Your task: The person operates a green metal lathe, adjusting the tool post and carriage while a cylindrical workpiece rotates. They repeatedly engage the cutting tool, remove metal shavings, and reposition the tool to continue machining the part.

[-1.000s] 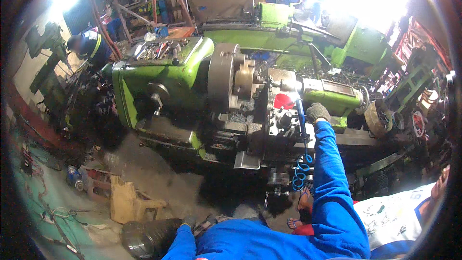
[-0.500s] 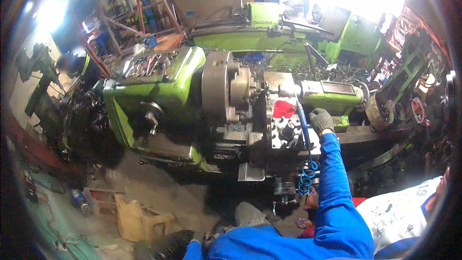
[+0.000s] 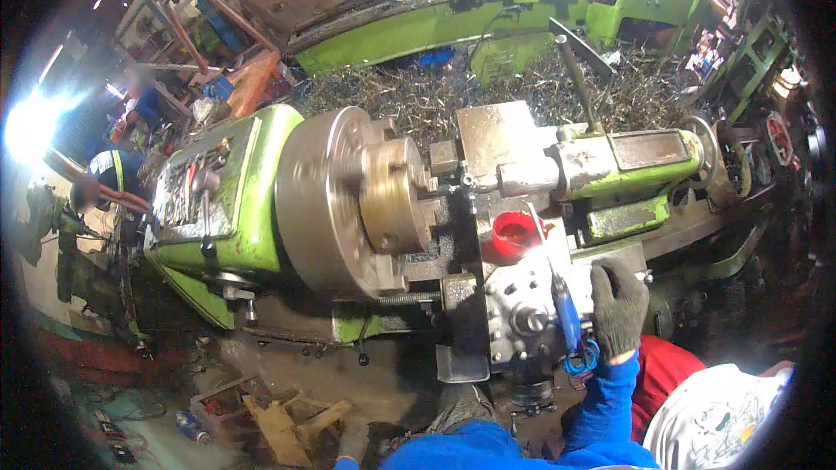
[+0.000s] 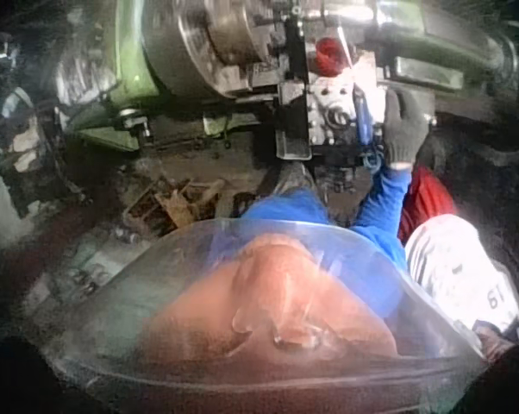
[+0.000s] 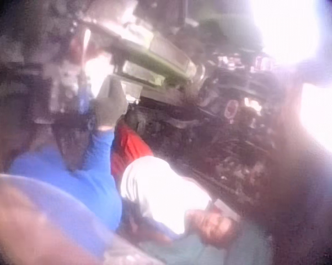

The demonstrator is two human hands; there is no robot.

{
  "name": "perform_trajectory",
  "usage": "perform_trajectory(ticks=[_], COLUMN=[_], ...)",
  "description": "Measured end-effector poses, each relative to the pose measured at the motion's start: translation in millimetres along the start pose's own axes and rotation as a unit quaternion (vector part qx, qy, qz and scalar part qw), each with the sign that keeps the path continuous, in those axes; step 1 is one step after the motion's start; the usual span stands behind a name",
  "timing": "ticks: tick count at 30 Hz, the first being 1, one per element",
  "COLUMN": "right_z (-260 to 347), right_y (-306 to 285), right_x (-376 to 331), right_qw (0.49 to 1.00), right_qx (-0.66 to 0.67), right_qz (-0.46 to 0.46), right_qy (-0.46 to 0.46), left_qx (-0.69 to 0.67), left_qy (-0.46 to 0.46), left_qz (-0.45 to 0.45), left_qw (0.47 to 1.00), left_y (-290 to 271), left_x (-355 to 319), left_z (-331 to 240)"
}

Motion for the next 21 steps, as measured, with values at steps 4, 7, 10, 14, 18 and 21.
perform_trajectory(ticks=[4,7,10,14,18,21], right_z=[7,-3,-5,-5,1,-5], right_y=[-7,-3,-1,-2,-6,-4], right_x=[6,7,9,9,10,4], right_qw=[0.990,0.989,0.991,0.983,0.984,0.993], right_qx=[0.045,0.047,0.046,0.078,0.071,0.042], right_qz=[0.012,0.007,-0.008,-0.033,-0.020,-0.021], right_qy=[0.133,0.138,0.123,0.164,0.165,0.106], left_qx=[0.062,0.070,0.016,0.001,-0.012,-0.010], left_qy=[0.045,0.049,0.021,0.027,0.040,0.058], left_qz=[-0.025,-0.007,0.061,0.054,0.033,0.014], left_qw=[0.997,0.996,0.998,0.998,0.999,0.998], left_y=[-38,-49,-52,-64,-67,-60], left_x=[23,35,38,41,36,31], left_z=[-32,-60,-78,-68,-53,-39])
Point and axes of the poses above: each hand's wrist, its own x-axis towards the middle knuckle, its own y-axis out of the palm, z = x × y, the point moved 3 cm from there along x, towards the middle knuckle, and after that the axes turned 15 degrees about -y, right-handed, at the moved point
